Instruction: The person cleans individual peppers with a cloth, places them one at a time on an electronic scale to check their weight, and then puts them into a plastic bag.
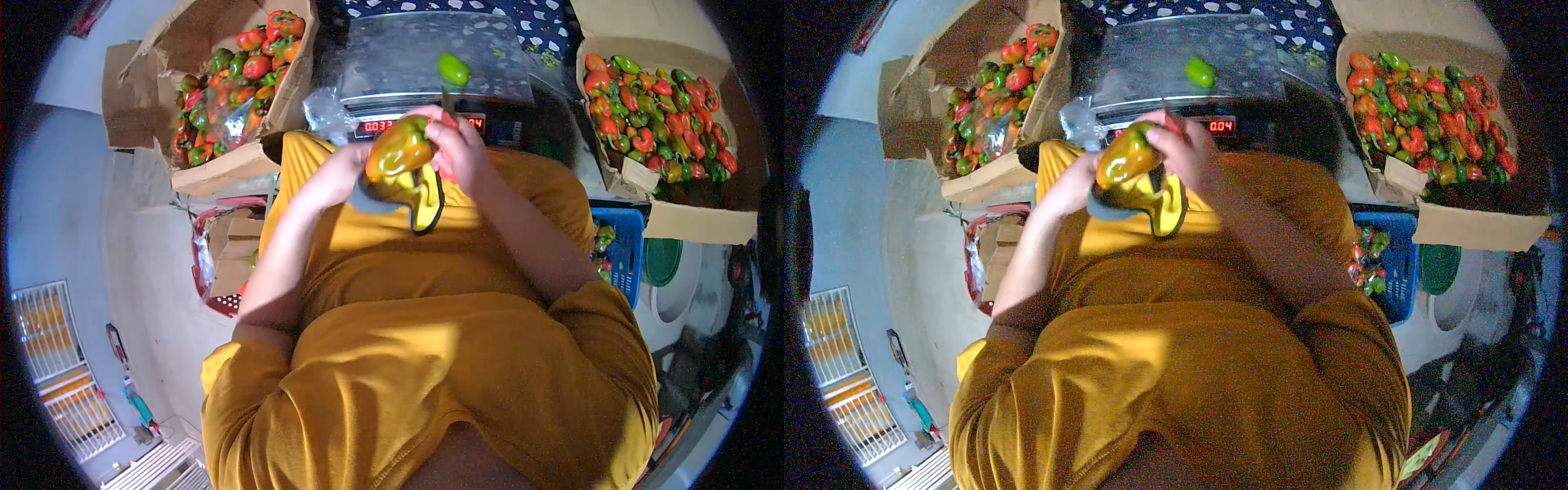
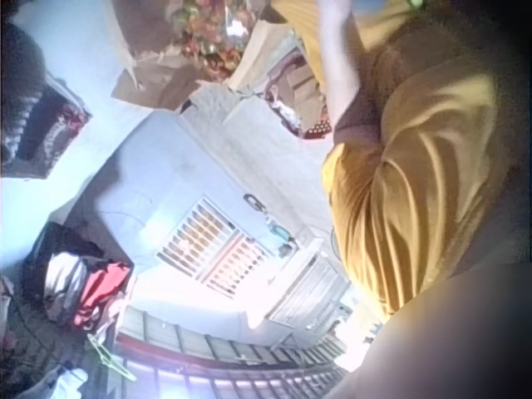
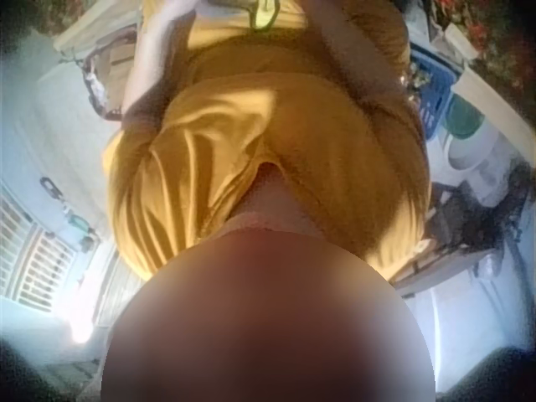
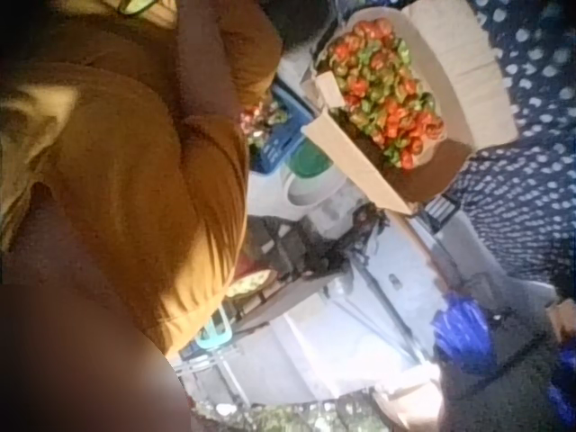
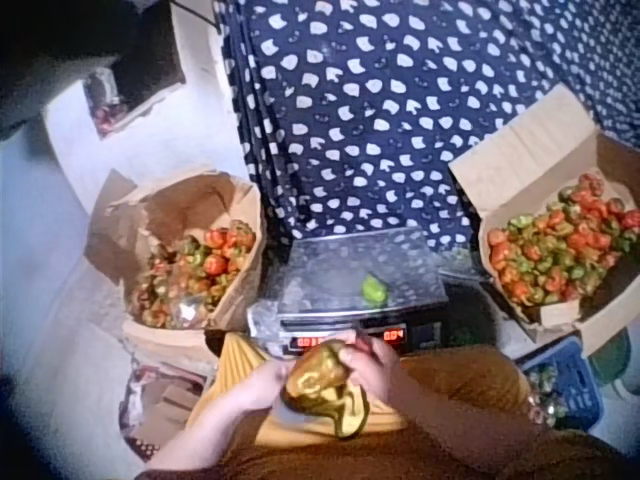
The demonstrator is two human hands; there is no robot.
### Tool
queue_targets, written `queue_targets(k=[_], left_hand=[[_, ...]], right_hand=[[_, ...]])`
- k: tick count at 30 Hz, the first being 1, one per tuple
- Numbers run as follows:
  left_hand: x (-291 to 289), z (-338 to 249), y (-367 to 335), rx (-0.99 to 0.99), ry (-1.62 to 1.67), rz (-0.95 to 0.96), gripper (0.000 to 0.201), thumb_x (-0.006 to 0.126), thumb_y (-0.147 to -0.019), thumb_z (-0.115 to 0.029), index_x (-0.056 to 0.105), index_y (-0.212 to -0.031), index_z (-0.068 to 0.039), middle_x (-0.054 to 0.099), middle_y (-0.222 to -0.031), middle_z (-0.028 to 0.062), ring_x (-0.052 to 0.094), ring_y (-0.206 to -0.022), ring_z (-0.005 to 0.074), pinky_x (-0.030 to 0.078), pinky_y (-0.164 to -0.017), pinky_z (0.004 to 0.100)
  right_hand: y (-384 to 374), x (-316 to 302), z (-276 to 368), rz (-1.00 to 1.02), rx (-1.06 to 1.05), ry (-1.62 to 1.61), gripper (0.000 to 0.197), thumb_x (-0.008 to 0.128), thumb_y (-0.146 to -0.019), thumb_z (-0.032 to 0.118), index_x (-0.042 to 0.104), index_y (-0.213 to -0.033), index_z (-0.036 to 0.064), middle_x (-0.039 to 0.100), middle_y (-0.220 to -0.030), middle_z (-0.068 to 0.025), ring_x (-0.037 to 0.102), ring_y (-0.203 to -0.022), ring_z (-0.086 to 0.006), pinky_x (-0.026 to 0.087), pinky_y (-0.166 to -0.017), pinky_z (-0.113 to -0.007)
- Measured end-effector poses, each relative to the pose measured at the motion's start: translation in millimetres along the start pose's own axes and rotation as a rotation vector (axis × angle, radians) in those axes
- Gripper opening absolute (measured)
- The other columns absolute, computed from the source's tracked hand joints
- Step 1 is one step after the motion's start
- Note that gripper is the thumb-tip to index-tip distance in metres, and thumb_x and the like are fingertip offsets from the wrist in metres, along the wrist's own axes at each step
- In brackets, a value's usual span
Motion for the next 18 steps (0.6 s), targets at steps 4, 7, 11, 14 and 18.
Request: queue_targets(k=[4, 7, 11, 14, 18], left_hand=[[-33, -33, 14, -0.381, -1.103, -0.225, 0.051, 0.049, -0.076, -0.005, 0.034, -0.125, -0.006, 0.057, -0.101, 0.0243, 0.055, -0.098, 0.0355, 0.043, -0.085, 0.0381], [-36, -53, 12, 0.002, -0.483, -0.209, 0.049, 0.050, -0.074, -0.003, 0.036, -0.121, -0.002, 0.051, -0.113, 0.0226, 0.047, -0.112, 0.0332, 0.038, -0.093, 0.0359], [17, -79, 5, 0.284, -0.854, -0.331, 0.058, 0.068, -0.069, -0.018, 0.039, -0.116, 0.001, 0.051, -0.111, 0.0225, 0.051, -0.105, 0.0342, 0.041, -0.088, 0.0366], [11, -67, 4, 0.182, -0.748, -0.500, 0.052, 0.072, -0.067, -0.024, 0.046, -0.106, 0.000, 0.058, -0.097, 0.0175, 0.058, -0.092, 0.0327, 0.046, -0.079, 0.0345], [-6, -53, 4, 0.120, -0.085, -0.419, 0.038, 0.071, -0.072, -0.016, 0.053, -0.102, 0.000, 0.061, -0.094, 0.0054, 0.056, -0.086, 0.0103, 0.045, -0.077, 0.0248]], right_hand=[[-5, -16, 7, -0.208, 0.076, 0.075, 0.029, 0.043, -0.087, 0.023, 0.050, -0.108, 0.0047, 0.047, -0.065, 0.0011, 0.032, -0.039, -0.0034, 0.029, -0.039, -0.019], [-8, -18, 1, -0.247, 0.068, 0.135, 0.026, 0.044, -0.089, 0.028, 0.050, -0.104, 0.0070, 0.040, -0.056, 0.0034, 0.032, -0.039, -0.0041, 0.030, -0.039, -0.020], [-2, -2, -3, -0.135, 0.161, 0.064, 0.029, 0.044, -0.091, 0.037, 0.046, -0.100, 0.0094, 0.034, -0.052, 0.0042, 0.033, -0.039, -0.0056, 0.030, -0.039, -0.021], [6, 13, -9, -0.021, 0.157, 0.104, 0.029, 0.044, -0.091, 0.034, 0.045, -0.106, 0.0089, 0.040, -0.062, 0.0030, 0.035, -0.044, -0.0055, 0.030, -0.039, -0.021], [1, 12, 13, -0.090, -0.485, 0.529, 0.027, 0.045, -0.091, 0.025, 0.044, -0.108, 0.0049, 0.043, -0.061, 0.0019, 0.044, -0.054, -0.0103, 0.038, -0.050, -0.028]])
Point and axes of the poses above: each hand's wrist, its own y-axis away from the middle knuckle, its own x-axis out of the palm, z = x × y, the point moved 5 cm from there along -y, towards the middle knuckle
